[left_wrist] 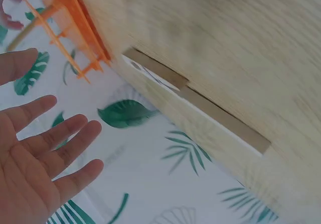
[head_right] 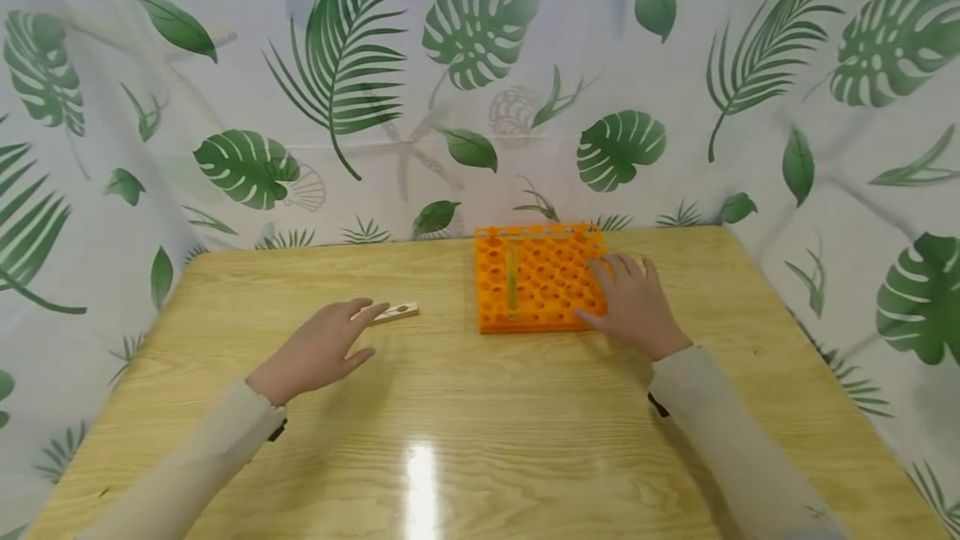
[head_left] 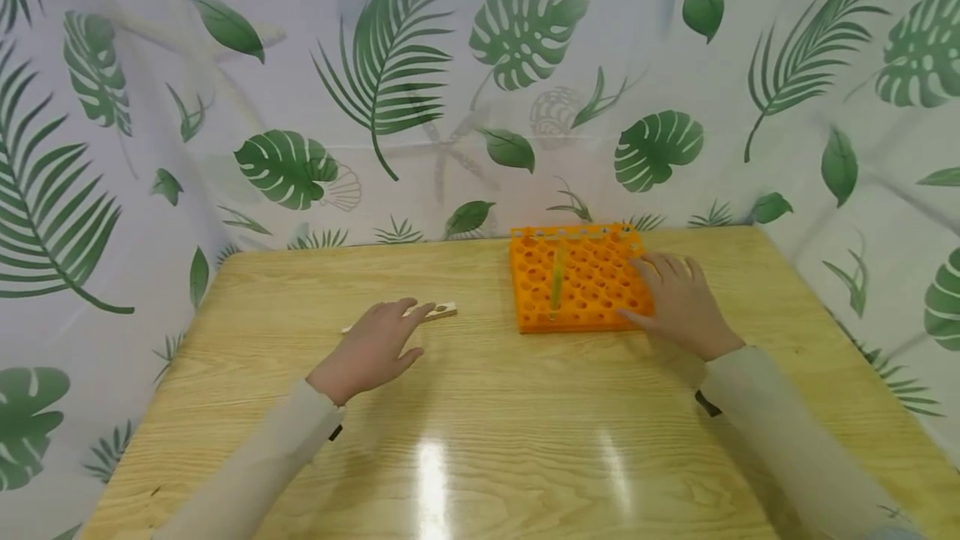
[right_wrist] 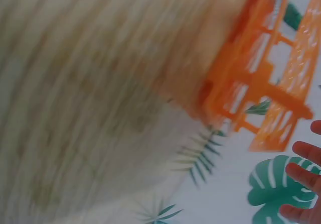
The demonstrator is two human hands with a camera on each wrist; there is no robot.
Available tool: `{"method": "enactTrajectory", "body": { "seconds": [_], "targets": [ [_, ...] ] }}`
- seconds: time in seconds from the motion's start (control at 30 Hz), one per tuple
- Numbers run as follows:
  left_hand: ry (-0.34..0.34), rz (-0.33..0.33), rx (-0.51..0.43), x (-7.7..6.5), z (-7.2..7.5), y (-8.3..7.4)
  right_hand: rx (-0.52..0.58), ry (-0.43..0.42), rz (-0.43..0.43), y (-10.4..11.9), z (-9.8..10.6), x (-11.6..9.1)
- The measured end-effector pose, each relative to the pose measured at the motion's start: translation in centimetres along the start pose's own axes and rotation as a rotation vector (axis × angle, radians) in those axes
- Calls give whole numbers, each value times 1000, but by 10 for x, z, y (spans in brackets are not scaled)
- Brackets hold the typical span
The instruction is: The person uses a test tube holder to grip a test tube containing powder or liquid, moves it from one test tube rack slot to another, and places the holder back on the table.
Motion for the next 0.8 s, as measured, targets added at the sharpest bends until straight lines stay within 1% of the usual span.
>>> {"method": "enactTrajectory", "body": {
  "seconds": [0.07, 0.2, 0.37, 0.4, 0.53, 0.63, 0.8],
  "targets": [
    [11, 25, 17, 1, 0, 8, 14, 28, -6, -5, -7, 0],
    [44, 57, 4, 2, -3, 19, 35, 100, -14, -12, -19, -2],
    [46, 75, 10, 8, -7, 35, 50, 180, -16, -14, -35, -4],
    [42, 77, 8, 10, -8, 38, 49, 186, -14, -14, -37, -5],
    [28, 94, -13, 15, -5, 47, 43, 167, 6, -14, -41, -4],
    [17, 91, -18, 17, -4, 48, 53, 149, 13, -15, -40, -4],
    [40, 103, -38, 19, -5, 48, 71, 144, 4, -19, -37, 2]
  ]
}}
Point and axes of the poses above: each hand's wrist, its own x-axis towards the middle knuckle, its own z-axis out of the back of the hand, y = z × x, the point moved 8 cm from there along x, towards the middle knuckle, and after that the axes turned 7 degrees about z, right-handed, at the moved point
